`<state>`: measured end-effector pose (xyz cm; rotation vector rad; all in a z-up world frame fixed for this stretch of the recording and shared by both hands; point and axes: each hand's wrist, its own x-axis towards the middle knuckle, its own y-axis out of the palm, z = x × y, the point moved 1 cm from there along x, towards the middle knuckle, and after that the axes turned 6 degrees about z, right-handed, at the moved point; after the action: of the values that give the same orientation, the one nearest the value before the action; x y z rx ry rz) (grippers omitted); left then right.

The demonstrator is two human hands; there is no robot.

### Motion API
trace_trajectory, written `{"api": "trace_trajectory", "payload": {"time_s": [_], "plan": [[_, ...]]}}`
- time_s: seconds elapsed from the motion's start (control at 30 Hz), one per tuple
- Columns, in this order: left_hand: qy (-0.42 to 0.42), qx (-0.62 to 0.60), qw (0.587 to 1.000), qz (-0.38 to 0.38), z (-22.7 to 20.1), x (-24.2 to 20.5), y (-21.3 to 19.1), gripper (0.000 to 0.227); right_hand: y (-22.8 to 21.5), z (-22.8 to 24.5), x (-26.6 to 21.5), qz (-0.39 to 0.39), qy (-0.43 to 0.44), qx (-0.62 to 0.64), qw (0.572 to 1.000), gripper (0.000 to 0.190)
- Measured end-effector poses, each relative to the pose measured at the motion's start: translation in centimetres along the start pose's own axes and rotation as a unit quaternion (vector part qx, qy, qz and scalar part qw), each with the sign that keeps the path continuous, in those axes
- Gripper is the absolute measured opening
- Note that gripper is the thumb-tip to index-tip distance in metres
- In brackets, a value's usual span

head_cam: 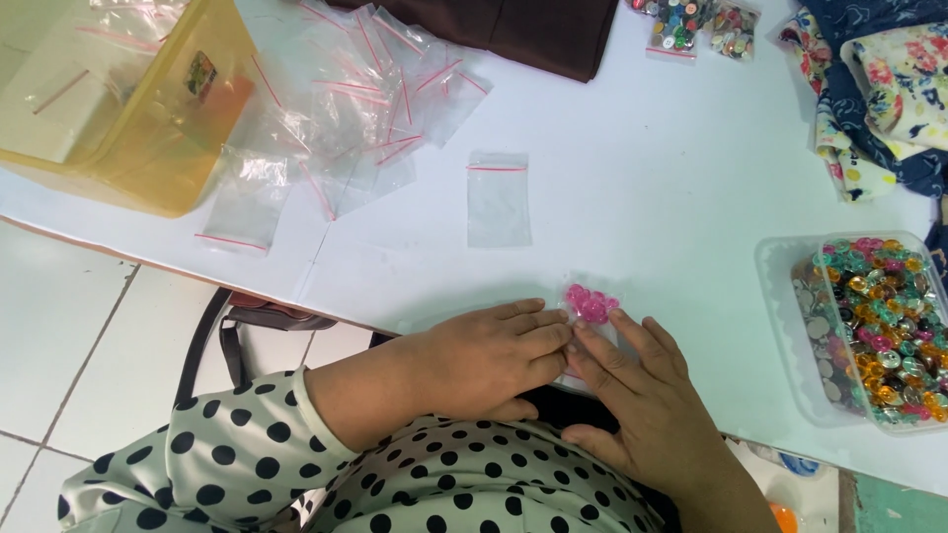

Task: The person sorts various buttons from a large container into a row on a table and then places some into small plastic bags.

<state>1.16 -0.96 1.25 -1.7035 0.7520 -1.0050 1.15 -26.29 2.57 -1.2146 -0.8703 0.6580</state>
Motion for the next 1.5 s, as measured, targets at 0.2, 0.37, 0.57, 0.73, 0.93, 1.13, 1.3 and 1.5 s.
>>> {"api": "trace_trajectory", "payload": {"time_s": [0.2,0.37,0.57,0.73,0.93,1.13,1.3,1.5], "plan": [[0.01,-0.046,0.999,0.003,0.5,-0.3,-0.3,0.063,0.7,0.0,-0.7,-0.003,0.004,-0.045,0.999,0.078],[0.001,-0.005,0.999,0.042,0.6,-1.2,0.1,0.068,0.4,-0.1,-1.9,-0.007,0.034,-0.093,0.995,0.073],[-0.001,0.027,0.999,0.027,0.4,-1.5,-0.3,0.066,0.4,-0.7,-3.6,0.008,0.086,-0.065,0.994,0.072],[-0.006,0.02,0.999,0.042,0.3,-1.4,-0.3,0.065,0.1,0.1,-2.5,-0.034,0.071,-0.06,0.995,0.071],[-0.032,0.028,0.999,0.02,-0.2,-1.3,-0.5,0.059,0.7,1.9,-0.2,-0.014,0.018,-0.081,0.996,0.087],[-0.054,0.07,0.996,-0.015,-0.7,-1.7,-0.2,0.044,1.5,2.1,-1.1,-0.004,0.06,-0.121,0.991,0.093],[-0.057,0.07,0.996,0.028,-0.7,-2.0,0.2,0.05,1.5,1.9,-1.8,0.002,0.084,-0.131,0.988,0.092],[-0.061,0.092,0.993,0.038,-0.6,-2.2,0.4,0.056,1.4,1.8,-2.1,0.007,0.102,-0.145,0.984,0.094]]}}
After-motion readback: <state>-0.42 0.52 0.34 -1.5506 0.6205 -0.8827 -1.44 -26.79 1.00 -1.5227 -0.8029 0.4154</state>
